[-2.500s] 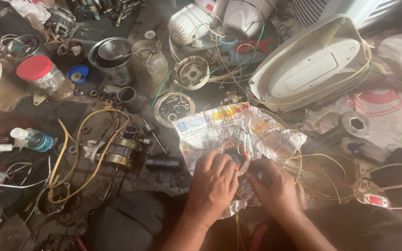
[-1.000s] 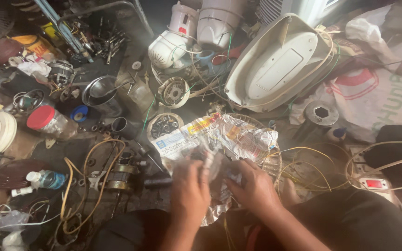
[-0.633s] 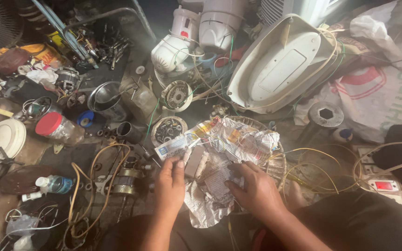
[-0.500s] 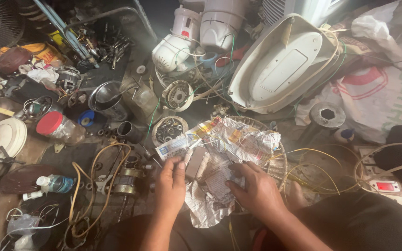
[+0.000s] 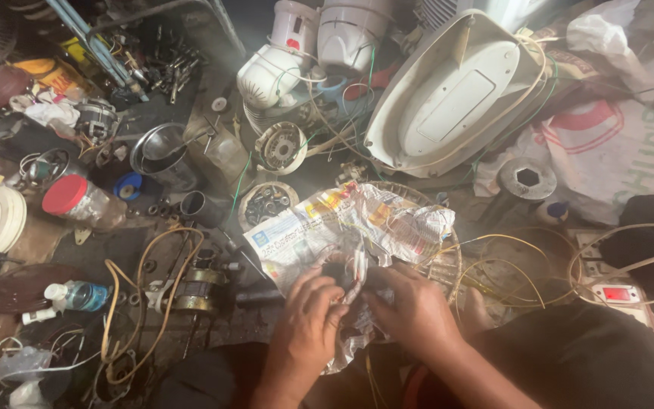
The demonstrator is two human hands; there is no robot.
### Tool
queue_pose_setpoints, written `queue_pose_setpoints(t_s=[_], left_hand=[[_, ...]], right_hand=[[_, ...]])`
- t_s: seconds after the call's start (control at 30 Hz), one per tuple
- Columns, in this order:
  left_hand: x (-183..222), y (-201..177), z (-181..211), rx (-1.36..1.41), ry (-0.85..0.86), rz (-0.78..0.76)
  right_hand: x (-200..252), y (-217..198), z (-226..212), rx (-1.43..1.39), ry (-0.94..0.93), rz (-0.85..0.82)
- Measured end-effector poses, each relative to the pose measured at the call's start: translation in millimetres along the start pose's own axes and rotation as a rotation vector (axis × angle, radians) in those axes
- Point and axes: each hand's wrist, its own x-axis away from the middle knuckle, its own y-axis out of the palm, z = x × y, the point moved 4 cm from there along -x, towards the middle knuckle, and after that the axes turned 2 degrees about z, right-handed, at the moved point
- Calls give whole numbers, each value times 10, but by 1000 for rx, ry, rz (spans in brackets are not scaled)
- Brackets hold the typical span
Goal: The person uses a screwdriver to adjust connections on a small electrical component, likely a fan capacitor, while seated on the floor. They repeatedly tighten and loosen wires attached to the component.
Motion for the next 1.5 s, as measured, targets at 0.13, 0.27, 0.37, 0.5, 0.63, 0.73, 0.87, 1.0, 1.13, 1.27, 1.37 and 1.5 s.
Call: queue_pose_setpoints(t_s=[0.13,0.27,0.37,0.5,0.63,0.73,0.87,1.0,1.13,1.27,1.37,1.5], left_hand=[[41,-89,119,22,-2,86],[34,-157,255,-86,57,186],[35,-184,319,-134,51,218],[25,-203,357,-157,13,216],[-52,-217,331,-89,-39,165],[-141,-226,298,-52,-75,85],[-194,-210,270,-65,-109,-19],[-144,-169,275,-111,-75,-10],[-81,-163,257,-99,16,86],[-72,-199,198,-105,130,55],[-117,-228,150,-93,143,-16],[-173,-297,155,-48,177,-34]], right_hand=[[22,13,21,-20,67,-17],[29,21,8,-15,12,14],[31,36,15,-14,5,39],[33,61,33,-23,-11,53],[28,97,66,31,24,23],[24,111,69,47,54,3],[24,102,53,51,24,22],[33,98,65,49,26,31],[33,95,56,29,-23,67],[27,97,72,56,-30,46],[33,108,97,59,19,16],[29,95,79,58,16,13]])
